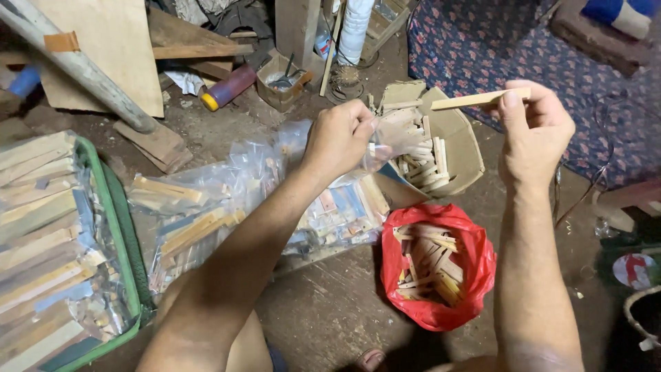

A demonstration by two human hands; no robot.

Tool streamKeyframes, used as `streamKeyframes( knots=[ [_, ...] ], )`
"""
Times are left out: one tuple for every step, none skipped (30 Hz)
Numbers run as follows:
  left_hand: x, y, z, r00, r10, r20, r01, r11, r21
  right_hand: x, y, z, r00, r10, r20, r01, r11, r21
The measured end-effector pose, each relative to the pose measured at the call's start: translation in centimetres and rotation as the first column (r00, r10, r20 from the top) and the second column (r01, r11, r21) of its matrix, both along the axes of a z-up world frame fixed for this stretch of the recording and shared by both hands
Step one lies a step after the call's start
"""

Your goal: The person picks up thin wooden slats from a large pile and a red bag, sorts them, and places them into clear plastic bags by hand.

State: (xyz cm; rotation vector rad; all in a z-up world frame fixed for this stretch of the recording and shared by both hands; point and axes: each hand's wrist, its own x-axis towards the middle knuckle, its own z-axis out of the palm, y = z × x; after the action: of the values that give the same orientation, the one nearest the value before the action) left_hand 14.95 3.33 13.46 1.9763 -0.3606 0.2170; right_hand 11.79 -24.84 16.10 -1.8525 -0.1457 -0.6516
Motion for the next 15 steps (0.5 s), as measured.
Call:
streamKeyframes(
  knots=[
    [0.0, 0.0, -0.1, 1.000, 0.004, -0.002, -0.004, 1.000, 0.001, -1.0, 1.3, 1.3, 0.997, 0.068, 0.040, -0.064, 0.993, -0.096],
    [0.1, -0.1, -0.2, 1.000, 0.003, 0.002, -0.003, 1.000, 0.005, -1.9, 2.5, 2.6, 0.988, 0.134, 0.080, -0.117, 0.975, -0.191],
    [0.3, -0.1, -0.5, 1.000, 0.000, 0.008, 0.000, 1.000, 0.002, -1.7, 3.7, 2.2, 0.988, 0.132, 0.085, -0.113, 0.974, -0.195],
    [0.5, -0.1, -0.8, 1.000, -0.002, -0.023, 0.002, 1.000, 0.003, -1.3, 4.9, 1.8, 0.969, 0.227, 0.094, -0.195, 0.943, -0.272],
    [0.7, 0.0, -1.1, 0.999, -0.005, -0.054, 0.005, 1.000, 0.003, -1.0, 6.2, 1.3, 0.942, 0.321, 0.093, -0.271, 0.898, -0.348],
    [0.7, 0.1, -1.1, 0.999, 0.004, -0.054, -0.004, 1.000, 0.001, -0.5, 6.9, 0.3, 0.940, 0.330, 0.092, -0.279, 0.894, -0.349],
    [0.8, 0.3, -1.1, 0.998, 0.011, -0.068, -0.011, 1.000, -0.005, 0.0, 7.6, -0.8, 0.950, 0.311, 0.008, -0.286, 0.884, -0.370],
    [0.9, 0.4, -1.1, 0.997, 0.020, -0.080, -0.021, 1.000, -0.011, 0.6, 8.4, -1.9, 0.954, 0.290, -0.073, -0.295, 0.873, -0.390],
    [1.2, 0.8, -1.3, 0.996, 0.031, -0.078, -0.032, 0.999, -0.013, 0.9, 9.0, -2.1, 0.951, 0.300, -0.072, -0.303, 0.869, -0.391],
    [1.4, 1.0, -1.5, 0.996, 0.047, -0.080, -0.047, 0.999, 0.003, 1.2, 9.6, -2.2, 0.940, 0.301, -0.163, -0.341, 0.863, -0.373],
    [1.7, 1.2, -1.7, 0.995, 0.063, -0.081, -0.061, 0.998, 0.019, 1.4, 10.2, -2.4, 0.920, 0.301, -0.253, -0.377, 0.856, -0.352],
    [1.6, 1.4, -1.7, 0.994, 0.064, -0.083, -0.063, 0.998, 0.016, 1.4, 10.0, -2.6, 0.919, 0.302, -0.255, -0.379, 0.855, -0.354],
    [1.6, 1.7, -1.7, 0.994, 0.065, -0.087, -0.065, 0.998, 0.004, 1.3, 9.8, -2.7, 0.905, 0.328, -0.272, -0.416, 0.819, -0.394],
    [1.7, 2.1, -1.5, 0.994, 0.068, -0.087, -0.069, 0.998, -0.007, 1.5, 9.8, -2.7, 0.890, 0.355, -0.287, -0.451, 0.780, -0.434],
    [1.8, 2.2, -1.5, 0.994, 0.072, -0.085, -0.073, 0.997, -0.009, 1.4, 10.3, -2.7, 0.889, 0.358, -0.286, -0.453, 0.778, -0.436]
  ],
)
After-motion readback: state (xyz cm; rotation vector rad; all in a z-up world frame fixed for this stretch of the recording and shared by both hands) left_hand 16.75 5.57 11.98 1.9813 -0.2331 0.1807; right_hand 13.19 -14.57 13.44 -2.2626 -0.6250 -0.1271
